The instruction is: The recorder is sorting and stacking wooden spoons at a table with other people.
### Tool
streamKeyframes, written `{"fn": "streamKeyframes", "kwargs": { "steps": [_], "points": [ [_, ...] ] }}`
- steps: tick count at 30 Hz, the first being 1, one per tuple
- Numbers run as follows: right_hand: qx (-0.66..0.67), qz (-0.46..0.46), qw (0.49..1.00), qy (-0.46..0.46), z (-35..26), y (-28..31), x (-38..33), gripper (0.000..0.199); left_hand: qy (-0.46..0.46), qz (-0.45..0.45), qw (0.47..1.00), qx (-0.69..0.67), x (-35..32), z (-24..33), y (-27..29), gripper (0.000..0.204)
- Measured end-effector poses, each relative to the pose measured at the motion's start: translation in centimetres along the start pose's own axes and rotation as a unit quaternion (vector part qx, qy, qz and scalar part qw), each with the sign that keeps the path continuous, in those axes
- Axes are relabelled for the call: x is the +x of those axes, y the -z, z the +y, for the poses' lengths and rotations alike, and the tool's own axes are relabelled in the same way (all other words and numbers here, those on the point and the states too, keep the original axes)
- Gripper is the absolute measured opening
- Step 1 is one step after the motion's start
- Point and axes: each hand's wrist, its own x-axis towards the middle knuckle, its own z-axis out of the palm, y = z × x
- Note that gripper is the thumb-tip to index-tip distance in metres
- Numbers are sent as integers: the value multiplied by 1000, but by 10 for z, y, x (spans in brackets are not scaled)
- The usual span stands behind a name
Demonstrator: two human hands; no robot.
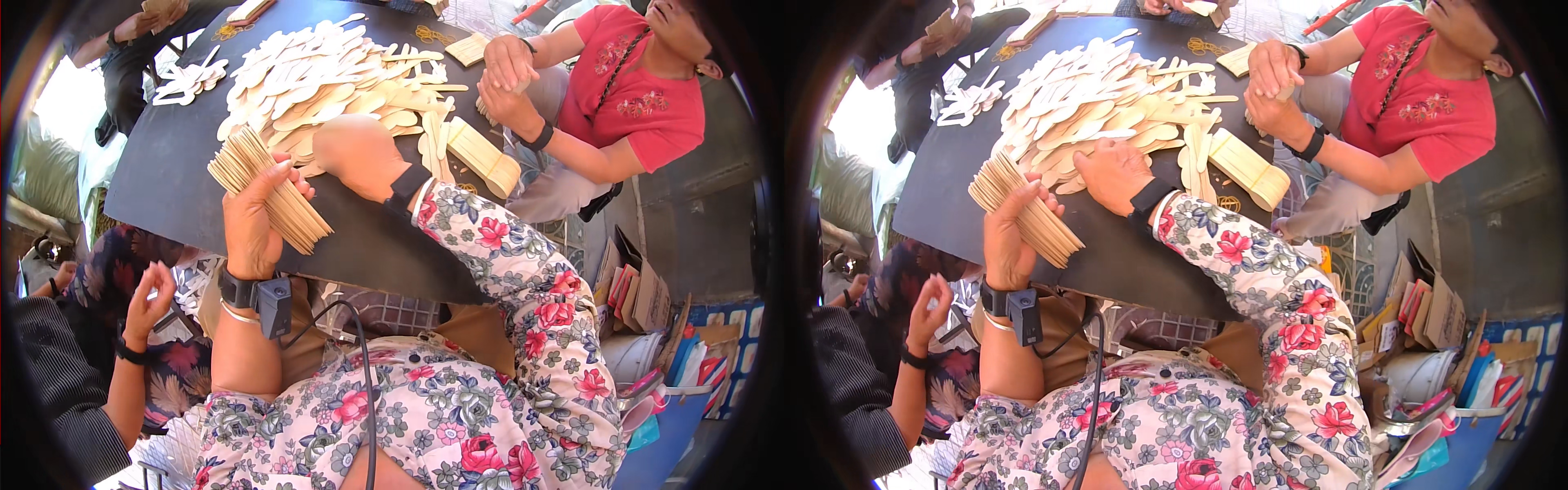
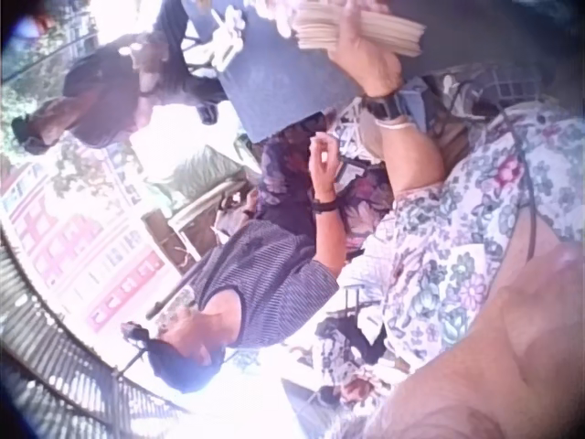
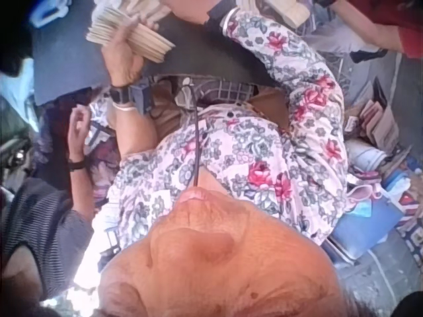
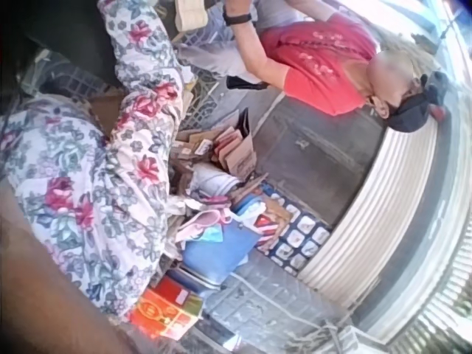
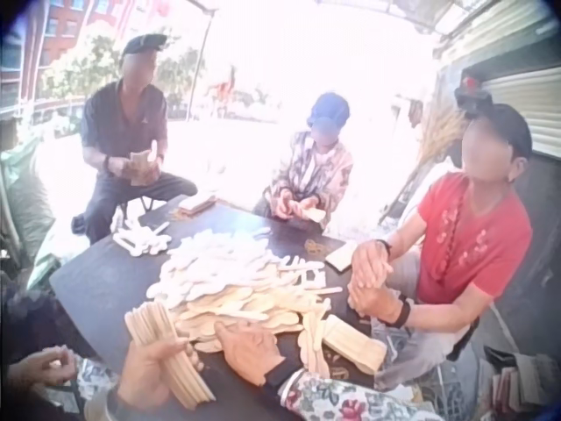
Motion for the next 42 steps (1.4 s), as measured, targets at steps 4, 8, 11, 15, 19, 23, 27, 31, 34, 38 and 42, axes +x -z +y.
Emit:
{"fn": "streamKeyframes", "kwargs": {
  "steps": [4,8,11,15,19,23,27,31,34,38,42],
  "points": [
    [-25,30,999,-10,-6,-5,21,27,1,-6,1000,19,-1,0,-3,24],
    [-30,55,997,-39,-4,-20,38,17,14,-6,1000,21,-1,-2,-7,24],
    [-45,103,991,-67,-10,-20,43,17,10,-3,999,30,3,-7,-2,25],
    [38,97,993,-49,4,10,10,17,13,-6,1000,11,8,-10,-1,24],
    [58,108,988,-89,57,27,-44,13,16,-13,999,32,6,-10,-1,28],
    [74,82,974,-200,98,30,-86,13,18,-12,999,39,8,-12,-2,28],
    [141,54,959,-238,96,17,-93,16,17,-25,999,45,12,-17,0,27],
    [472,1,838,-276,76,27,-83,21,18,-15,998,59,12,-19,1,27],
    [495,16,823,-280,75,26,-85,22,17,-16,998,67,12,-20,-1,27],
    [388,50,877,-278,74,31,-85,22,25,-7,997,75,11,-19,1,27],
    [207,133,955,-165,85,8,-88,16,46,-8,996,73,8,-17,-2,28]
  ]
}}
